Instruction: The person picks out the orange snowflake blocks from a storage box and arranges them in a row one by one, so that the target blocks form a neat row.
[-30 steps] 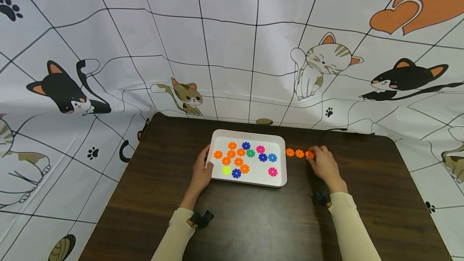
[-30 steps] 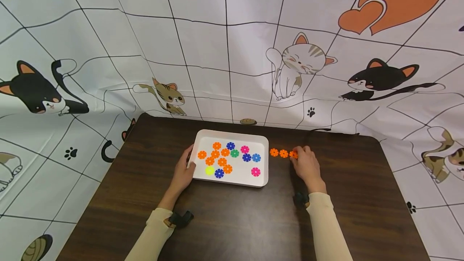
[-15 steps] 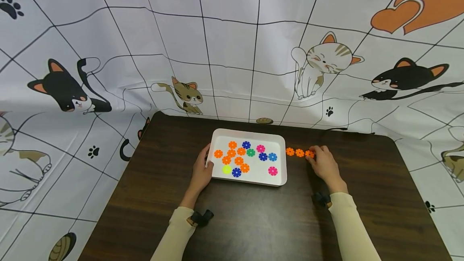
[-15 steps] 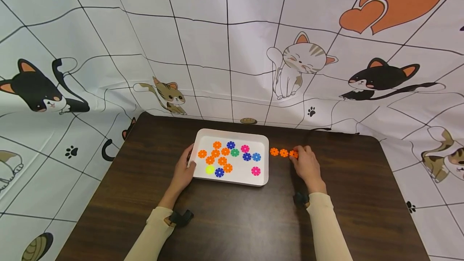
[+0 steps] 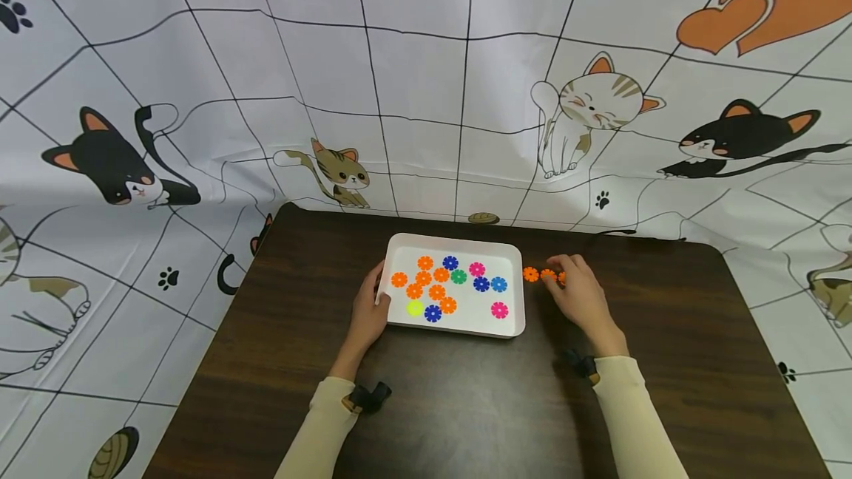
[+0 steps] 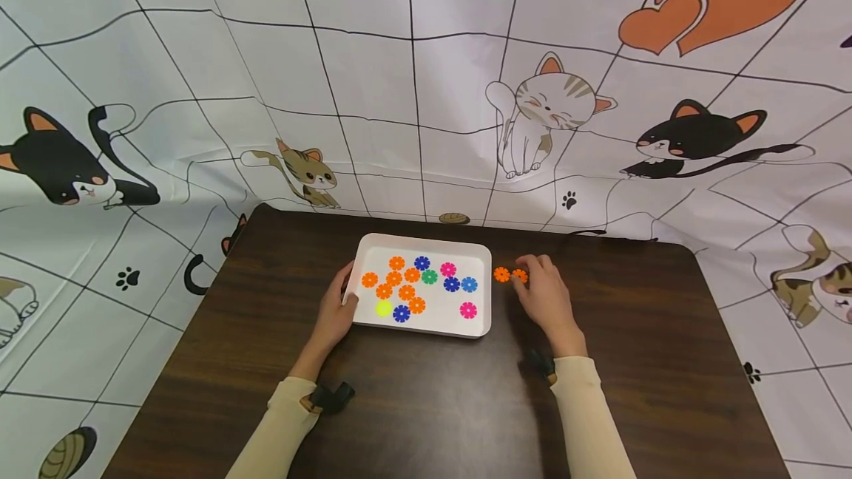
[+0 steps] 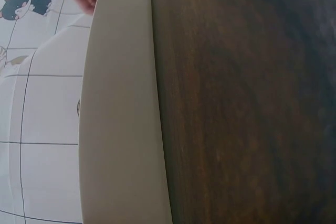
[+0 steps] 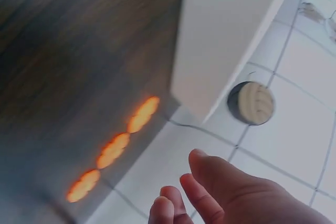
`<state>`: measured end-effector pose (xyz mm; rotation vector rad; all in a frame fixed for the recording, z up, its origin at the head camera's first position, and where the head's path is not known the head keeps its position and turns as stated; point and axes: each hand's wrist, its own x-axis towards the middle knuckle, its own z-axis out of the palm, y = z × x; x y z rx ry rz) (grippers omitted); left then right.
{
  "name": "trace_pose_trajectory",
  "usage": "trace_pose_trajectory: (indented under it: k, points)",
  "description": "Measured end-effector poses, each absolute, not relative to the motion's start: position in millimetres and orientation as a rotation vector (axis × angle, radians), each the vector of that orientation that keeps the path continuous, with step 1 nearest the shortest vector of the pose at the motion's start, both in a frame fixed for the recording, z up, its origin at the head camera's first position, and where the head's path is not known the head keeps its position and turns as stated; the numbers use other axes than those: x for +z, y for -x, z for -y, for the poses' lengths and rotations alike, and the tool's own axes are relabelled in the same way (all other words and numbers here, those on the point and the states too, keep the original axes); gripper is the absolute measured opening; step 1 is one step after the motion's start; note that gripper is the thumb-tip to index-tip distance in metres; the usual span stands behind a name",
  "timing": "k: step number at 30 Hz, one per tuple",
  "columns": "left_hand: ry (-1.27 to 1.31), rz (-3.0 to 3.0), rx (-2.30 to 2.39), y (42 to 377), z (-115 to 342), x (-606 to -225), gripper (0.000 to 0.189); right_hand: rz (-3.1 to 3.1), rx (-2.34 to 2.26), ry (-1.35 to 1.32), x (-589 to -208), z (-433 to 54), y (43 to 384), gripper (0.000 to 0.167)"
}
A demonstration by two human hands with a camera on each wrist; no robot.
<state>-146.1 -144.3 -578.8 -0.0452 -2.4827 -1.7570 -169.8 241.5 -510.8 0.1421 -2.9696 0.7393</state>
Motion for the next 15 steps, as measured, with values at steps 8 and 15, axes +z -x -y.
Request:
trace_pose_trajectory:
  k: [8,15]
  points:
    - [0.037,2.492,-1.744,146,144,-578,0.064,2.983,0.767,-0.229,-499,-212,163,0.039]
    - [0.05,2.487,-1.743,146,145,-580,0.064,2.999,0.764,-0.351,-497,-181,157,0.04]
